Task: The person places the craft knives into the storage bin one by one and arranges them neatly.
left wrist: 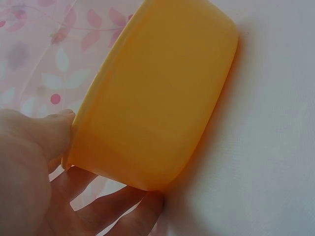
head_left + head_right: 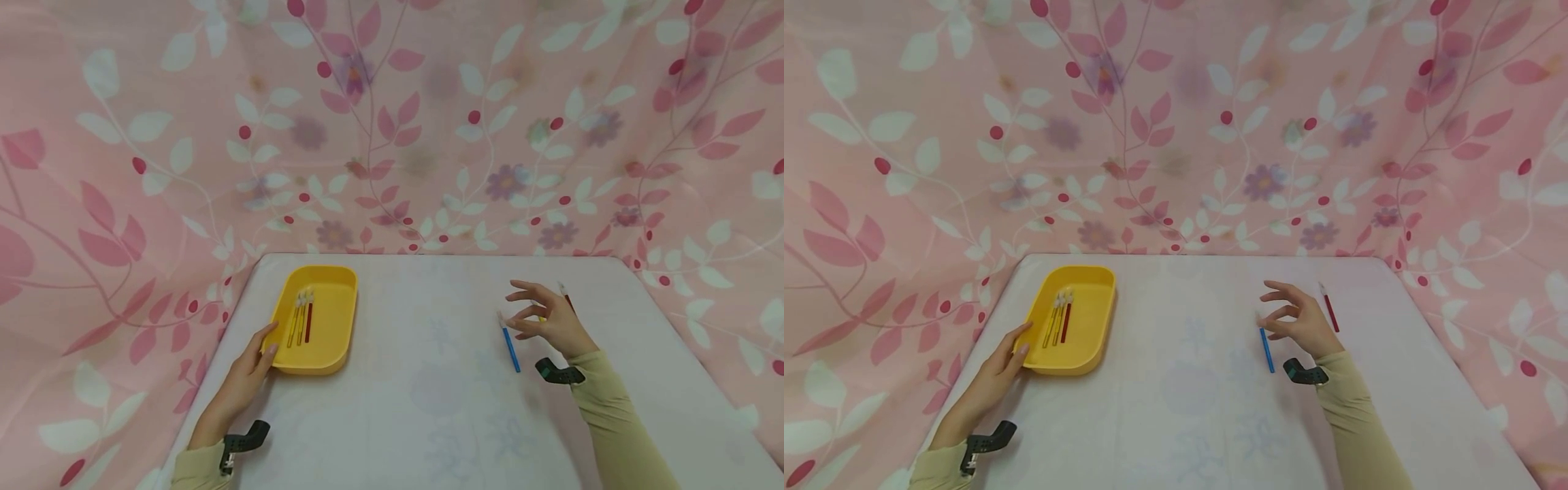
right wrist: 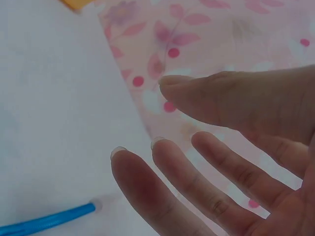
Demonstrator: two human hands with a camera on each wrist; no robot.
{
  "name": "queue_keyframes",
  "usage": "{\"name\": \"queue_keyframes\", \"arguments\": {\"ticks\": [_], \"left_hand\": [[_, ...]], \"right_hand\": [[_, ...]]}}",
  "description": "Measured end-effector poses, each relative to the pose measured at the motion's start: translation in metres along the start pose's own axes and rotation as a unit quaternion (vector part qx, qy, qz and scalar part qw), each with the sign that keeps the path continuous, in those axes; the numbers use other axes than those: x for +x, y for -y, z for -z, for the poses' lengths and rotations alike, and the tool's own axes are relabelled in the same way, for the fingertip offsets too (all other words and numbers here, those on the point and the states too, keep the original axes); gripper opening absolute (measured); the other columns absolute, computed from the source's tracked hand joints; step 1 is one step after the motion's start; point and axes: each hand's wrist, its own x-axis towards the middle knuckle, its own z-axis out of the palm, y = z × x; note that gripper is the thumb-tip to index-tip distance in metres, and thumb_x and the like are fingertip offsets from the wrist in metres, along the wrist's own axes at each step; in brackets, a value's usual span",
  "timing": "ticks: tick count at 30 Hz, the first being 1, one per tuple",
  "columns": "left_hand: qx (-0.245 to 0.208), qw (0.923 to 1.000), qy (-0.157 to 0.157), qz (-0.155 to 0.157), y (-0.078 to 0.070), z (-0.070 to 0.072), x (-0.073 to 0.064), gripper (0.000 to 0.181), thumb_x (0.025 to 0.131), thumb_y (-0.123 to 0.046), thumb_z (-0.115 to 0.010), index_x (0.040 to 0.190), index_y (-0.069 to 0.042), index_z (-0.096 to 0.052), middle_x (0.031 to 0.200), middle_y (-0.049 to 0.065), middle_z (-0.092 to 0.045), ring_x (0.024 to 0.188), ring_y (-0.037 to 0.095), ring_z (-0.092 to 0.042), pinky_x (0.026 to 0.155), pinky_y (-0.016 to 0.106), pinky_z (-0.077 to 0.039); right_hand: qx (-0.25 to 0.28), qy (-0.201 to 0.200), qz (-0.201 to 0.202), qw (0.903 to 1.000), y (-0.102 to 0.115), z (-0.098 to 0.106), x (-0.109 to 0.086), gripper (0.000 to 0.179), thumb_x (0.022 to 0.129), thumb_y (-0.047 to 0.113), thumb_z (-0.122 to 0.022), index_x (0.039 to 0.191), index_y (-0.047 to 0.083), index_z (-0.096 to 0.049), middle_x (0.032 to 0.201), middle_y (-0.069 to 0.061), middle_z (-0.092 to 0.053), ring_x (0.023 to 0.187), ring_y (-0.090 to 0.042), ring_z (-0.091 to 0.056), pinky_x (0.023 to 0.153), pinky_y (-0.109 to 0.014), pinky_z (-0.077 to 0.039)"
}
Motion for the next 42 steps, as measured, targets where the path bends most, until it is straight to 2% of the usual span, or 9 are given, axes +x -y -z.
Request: {"name": "queue_keyframes", "arguments": {"ticks": [4, 9, 13, 20, 28, 36, 42], "left_hand": [[-0.001, 1.0, -0.003, 0.001, 0.001, 0.0, 0.001, 0.062, 0.115, -0.043, -0.042, 0.17, -0.023, -0.021, 0.174, 0.023, -0.024, 0.148, 0.048, -0.043, 0.12, 0.07, -0.035], [-0.002, 1.0, -0.002, 0.002, 0.002, 0.0, 0.001, 0.062, 0.115, -0.044, -0.042, 0.17, -0.024, -0.021, 0.174, 0.023, -0.024, 0.147, 0.047, -0.044, 0.12, 0.07, -0.036], [-0.007, 1.0, 0.001, 0.005, 0.002, 0.0, 0.001, 0.062, 0.115, -0.043, -0.042, 0.17, -0.024, -0.021, 0.174, 0.023, -0.024, 0.15, 0.047, -0.042, 0.122, 0.069, -0.032], [-0.017, 0.9997, 0.006, 0.015, 0.002, 0.0, 0.001, 0.061, 0.115, -0.043, -0.042, 0.17, -0.027, -0.02, 0.175, 0.021, -0.022, 0.153, 0.047, -0.038, 0.125, 0.068, -0.028], [-0.022, 0.9995, 0.011, 0.019, 0.002, 0.001, 0.002, 0.062, 0.115, -0.044, -0.043, 0.17, -0.028, -0.019, 0.177, 0.019, -0.019, 0.156, 0.046, -0.032, 0.125, 0.068, -0.027], [-0.025, 0.9995, 0.012, 0.018, 0.001, 0.001, 0.002, 0.062, 0.115, -0.045, -0.043, 0.17, -0.029, -0.019, 0.177, 0.019, -0.019, 0.157, 0.046, -0.031, 0.125, 0.066, -0.028], [-0.031, 0.9993, 0.012, 0.017, 0.003, 0.001, 0.002, 0.063, 0.114, -0.045, -0.043, 0.17, -0.029, -0.019, 0.177, 0.018, -0.018, 0.156, 0.046, -0.033, 0.124, 0.066, -0.029]], "right_hand": [[0.0, -0.005, -0.021, 0.9998, -0.014, 0.001, 0.0, 0.075, 0.092, 0.006, -0.083, 0.158, 0.012, -0.048, 0.139, -0.018, -0.058, 0.094, -0.028, -0.073, 0.072, -0.051, -0.067], [-0.03, -0.001, -0.056, 0.998, -0.031, 0.002, 0.003, 0.076, 0.09, 0.009, -0.085, 0.156, 0.01, -0.048, 0.143, -0.032, -0.053, 0.091, -0.027, -0.075, 0.07, -0.048, -0.067], [-0.05, 0.006, -0.088, 0.9948, -0.037, 0.002, 0.005, 0.079, 0.09, 0.007, -0.084, 0.158, 0.007, -0.045, 0.144, -0.033, -0.053, 0.091, -0.029, -0.073, 0.07, -0.046, -0.068], [-0.077, 0.01, -0.118, 0.9899, -0.044, 0.0, 0.008, 0.084, 0.086, 0.006, -0.087, 0.159, 0.005, -0.044, 0.142, -0.033, -0.055, 0.085, -0.025, -0.072, 0.068, -0.044, -0.067], [-0.09, 0.024, -0.127, 0.9875, -0.055, 0.001, 0.011, 0.084, 0.085, 0.006, -0.088, 0.158, 0.005, -0.045, 0.137, -0.032, -0.057, 0.084, -0.024, -0.071, 0.068, -0.039, -0.066], [-0.093, 0.039, -0.106, 0.9893, -0.058, 0.0, 0.015, 0.086, 0.084, 0.005, -0.089, 0.158, 0.004, -0.045, 0.134, -0.031, -0.057, 0.078, -0.022, -0.069, 0.063, -0.037, -0.064], [-0.127, 0.05, -0.094, 0.9862, -0.063, -0.002, 0.017, 0.089, 0.081, 0.012, -0.093, 0.157, 0.005, -0.048, 0.132, -0.028, -0.057, 0.069, -0.017, -0.061, 0.061, -0.029, -0.057]]}}
